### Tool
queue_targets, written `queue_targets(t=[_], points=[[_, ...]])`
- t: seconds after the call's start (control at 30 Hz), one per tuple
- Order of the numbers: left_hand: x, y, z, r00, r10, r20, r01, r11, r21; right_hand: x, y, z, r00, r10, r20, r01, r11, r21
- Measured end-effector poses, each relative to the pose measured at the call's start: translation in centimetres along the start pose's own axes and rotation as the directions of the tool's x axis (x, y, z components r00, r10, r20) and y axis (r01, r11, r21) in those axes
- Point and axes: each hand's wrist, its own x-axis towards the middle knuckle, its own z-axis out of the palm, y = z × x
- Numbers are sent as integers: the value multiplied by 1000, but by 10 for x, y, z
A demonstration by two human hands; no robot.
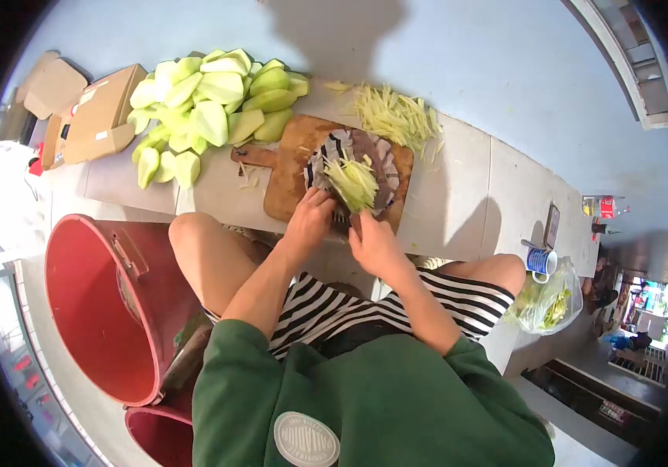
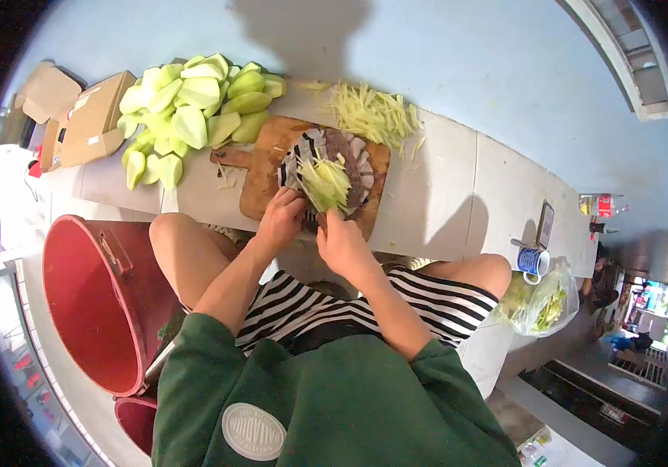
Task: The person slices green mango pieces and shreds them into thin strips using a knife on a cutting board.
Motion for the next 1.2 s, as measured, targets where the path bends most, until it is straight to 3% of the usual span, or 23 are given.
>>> queue_targets(t=[0.1, 0.17, 0.4, 0.57, 0.7, 0.8, 0.87, 0.9, 0.97, 1.0, 1.07, 1.13, 1.17, 1.2], points=[[8, -3, -2, 998, 63, -25, -62, 997, 39, 7, 3, 4, 999, 41, 3, -41, 998, 52], [3, 1, -5, 999, 25, 33, -28, 996, 79, 0, -2, -1, 999, 45, 3, -45, 999, 26], [4, -10, 3, 999, 34, -5, -33, 999, 38, 13, 17, 17, 998, 19, -57, -14, 996, 84], [2, -3, 0, 999, 28, -24, -27, 999, 24, 6, -1, -4, 1000, 12, 13, -13, 997, 76], [9, -4, -7, 1000, 15, 26, -17, 997, 69, 22, 17, 11, 999, -20, -38, 26, 988, 153], [12, 6, -15, 998, -60, -1, 60, 996, 62, 23, 15, 0, 994, -88, -65, 94, 992, 85], [9, 16, -20, 938, -291, -185, 311, 946, 89, 12, 1, -21, 998, 13, -67, -3, 989, 145], [7, 16, -21, 939, -291, -186, 311, 946, 94, 9, -5, -33, 993, -29, -117, 50, 983, 177], [8, 13, -21, 838, -507, -203, 543, 814, 208, 5, -9, -49, 985, -21, -173, 57, 977, 204], [9, 17, -22, 840, -502, -205, 538, 816, 212, 2, -12, -58, 974, -8, -225, 61, 971, 231], [14, 27, -22, 761, -625, -174, 642, 690, 335, -8, -22, -77, 958, -40, -282, 100, 975, 201], [18, 24, -21, 743, -656, -137, 657, 674, 338, -14, -26, -87, 920, -38, -390, 169, 936, 308], [20, 22, -21, 718, -689, -100, 676, 655, 339, -11, -23, -84, 856, -102, -507, 297, 899, 321], [19, 17, -20, 720, -686, -103, 673, 656, 342, -10, -17, -81, 854, -103, -510, 302, 897, 323]])
